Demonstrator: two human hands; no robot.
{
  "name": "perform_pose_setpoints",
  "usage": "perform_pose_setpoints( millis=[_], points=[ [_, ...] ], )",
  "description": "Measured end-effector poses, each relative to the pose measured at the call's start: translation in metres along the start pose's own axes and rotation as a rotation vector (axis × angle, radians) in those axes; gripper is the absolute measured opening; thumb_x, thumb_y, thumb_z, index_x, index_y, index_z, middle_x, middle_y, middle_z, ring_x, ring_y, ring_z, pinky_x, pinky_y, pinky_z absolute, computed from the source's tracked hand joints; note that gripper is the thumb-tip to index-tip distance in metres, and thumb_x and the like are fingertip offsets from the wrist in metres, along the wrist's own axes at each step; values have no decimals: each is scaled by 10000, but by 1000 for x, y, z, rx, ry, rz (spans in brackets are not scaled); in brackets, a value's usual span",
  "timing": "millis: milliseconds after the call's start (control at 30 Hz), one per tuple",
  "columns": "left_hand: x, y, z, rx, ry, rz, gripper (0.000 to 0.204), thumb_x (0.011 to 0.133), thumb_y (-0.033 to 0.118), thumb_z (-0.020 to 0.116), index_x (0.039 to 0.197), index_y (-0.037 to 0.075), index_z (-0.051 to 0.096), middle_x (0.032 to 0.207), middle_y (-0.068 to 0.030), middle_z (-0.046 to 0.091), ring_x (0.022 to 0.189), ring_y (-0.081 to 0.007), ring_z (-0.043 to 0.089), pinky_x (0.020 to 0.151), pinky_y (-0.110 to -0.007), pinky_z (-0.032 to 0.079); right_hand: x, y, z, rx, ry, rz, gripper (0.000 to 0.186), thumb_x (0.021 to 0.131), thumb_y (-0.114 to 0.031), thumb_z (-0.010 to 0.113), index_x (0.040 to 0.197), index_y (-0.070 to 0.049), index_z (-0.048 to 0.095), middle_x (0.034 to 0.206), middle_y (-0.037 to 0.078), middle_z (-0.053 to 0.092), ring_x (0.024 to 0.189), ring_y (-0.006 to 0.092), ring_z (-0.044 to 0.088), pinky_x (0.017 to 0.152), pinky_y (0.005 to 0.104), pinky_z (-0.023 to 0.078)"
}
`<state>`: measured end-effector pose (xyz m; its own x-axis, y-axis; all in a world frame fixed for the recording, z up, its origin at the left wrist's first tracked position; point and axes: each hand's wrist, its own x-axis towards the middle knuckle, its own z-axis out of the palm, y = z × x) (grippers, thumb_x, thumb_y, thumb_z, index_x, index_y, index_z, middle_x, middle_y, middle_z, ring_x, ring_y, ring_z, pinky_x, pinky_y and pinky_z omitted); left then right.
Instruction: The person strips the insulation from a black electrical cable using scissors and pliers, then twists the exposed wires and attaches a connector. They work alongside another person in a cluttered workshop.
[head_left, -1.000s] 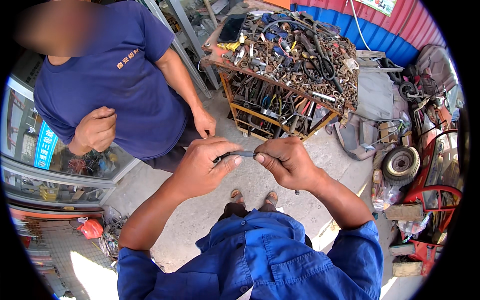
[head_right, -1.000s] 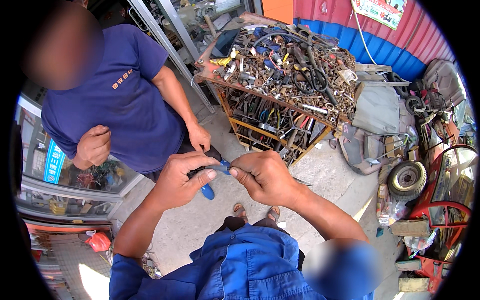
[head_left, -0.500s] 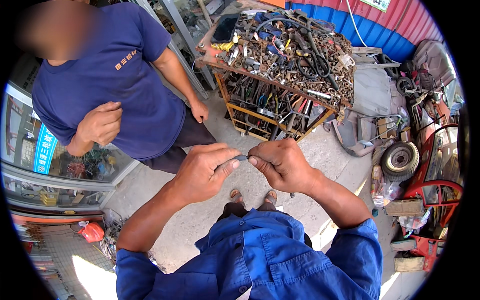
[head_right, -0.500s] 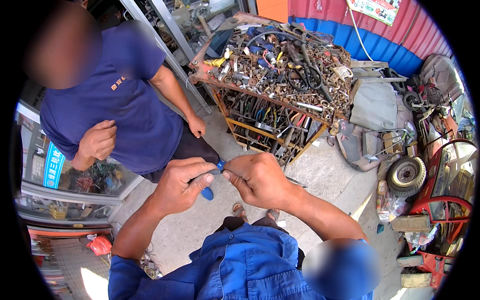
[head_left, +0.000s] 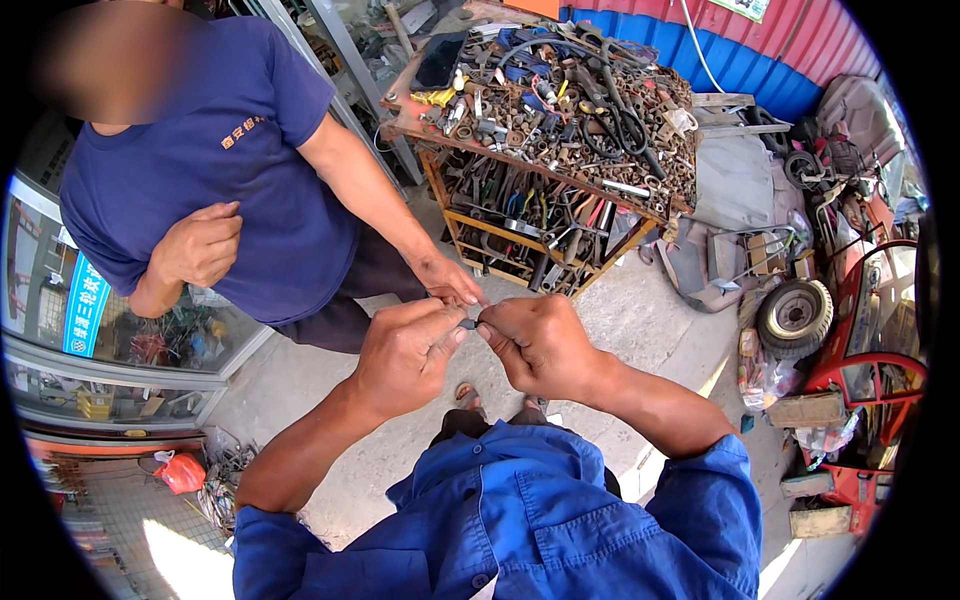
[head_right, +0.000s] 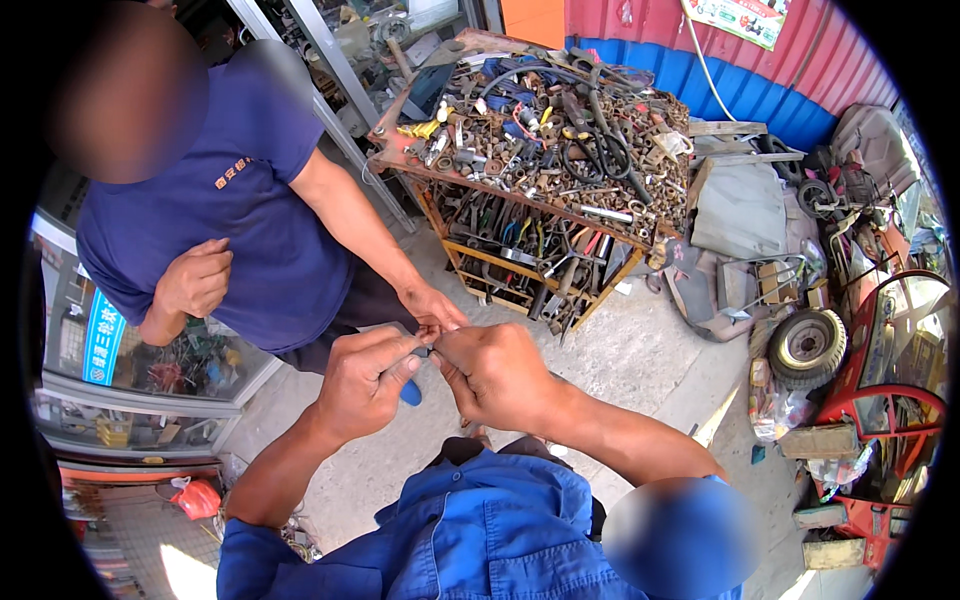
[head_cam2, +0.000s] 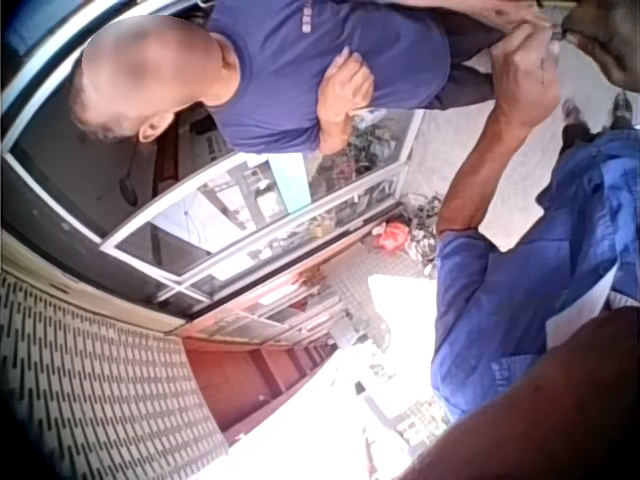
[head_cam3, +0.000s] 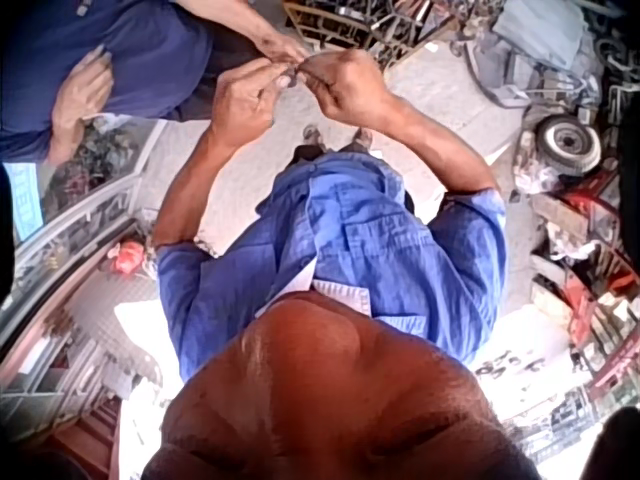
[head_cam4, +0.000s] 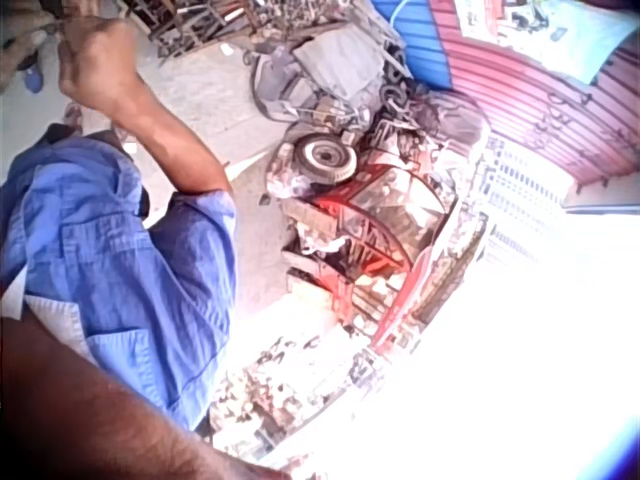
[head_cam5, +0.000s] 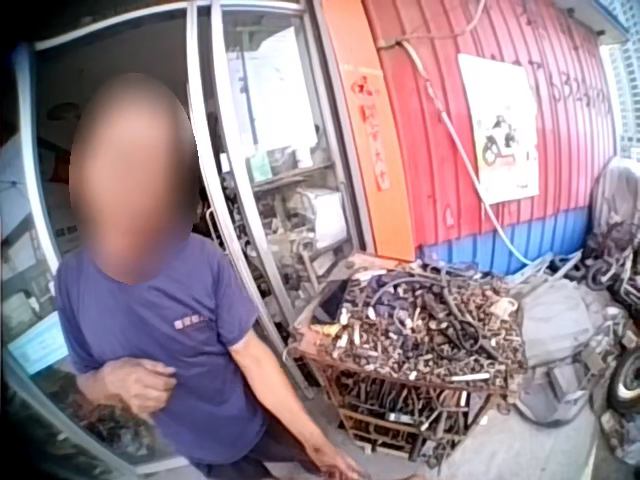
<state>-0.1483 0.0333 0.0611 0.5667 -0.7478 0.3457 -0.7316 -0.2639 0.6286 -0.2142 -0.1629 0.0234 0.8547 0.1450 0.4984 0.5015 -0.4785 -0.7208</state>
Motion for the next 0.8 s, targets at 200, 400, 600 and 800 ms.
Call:
perform_pose_setpoints(
  millis=[200, 400, 600, 800],
  points=[
    [-3, 4, 6, 65, 86, 43, 124, 818, -53, 666, 938, -84, 661, 734, -159, 584, 571, -285, 551, 535, -372, 433, -4, -12, 7, -141, 29, 5, 102, 801, -17, 680, 772, 0, 584, 616, 171, 585, 541, 374, 603, 465, 445, 452],
    [-7, -3, -7, -158, -82, -28, 128, 886, 45, 680, 920, -78, 667, 679, -133, 569, 546, -224, 543, 515, -341, 415, 6, 7, -3, 302, -110, -35, 118, 871, -31, 662, 775, 14, 609, 635, 169, 573, 565, 362, 602, 509, 429, 444],
    [-8, -9, -4, -292, -123, -63, 140, 900, 75, 684, 909, -65, 675, 665, -127, 577, 557, -211, 567, 527, -326, 428, 3, 8, -2, 261, -120, -49, 97, 844, -25, 663, 777, 6, 601, 643, 157, 562, 575, 358, 606, 517, 436, 450],
    [-11, -4, 2, -135, -90, -82, 134, 816, -19, 686, 944, -58, 687, 754, -180, 612, 619, -342, 591, 549, -391, 436, -11, -12, 7, -240, -56, -85, 162, 684, -4, 666, 747, -30, 519, 620, 110, 518, 548, 328, 602, 448, 442, 459]
  ],
)
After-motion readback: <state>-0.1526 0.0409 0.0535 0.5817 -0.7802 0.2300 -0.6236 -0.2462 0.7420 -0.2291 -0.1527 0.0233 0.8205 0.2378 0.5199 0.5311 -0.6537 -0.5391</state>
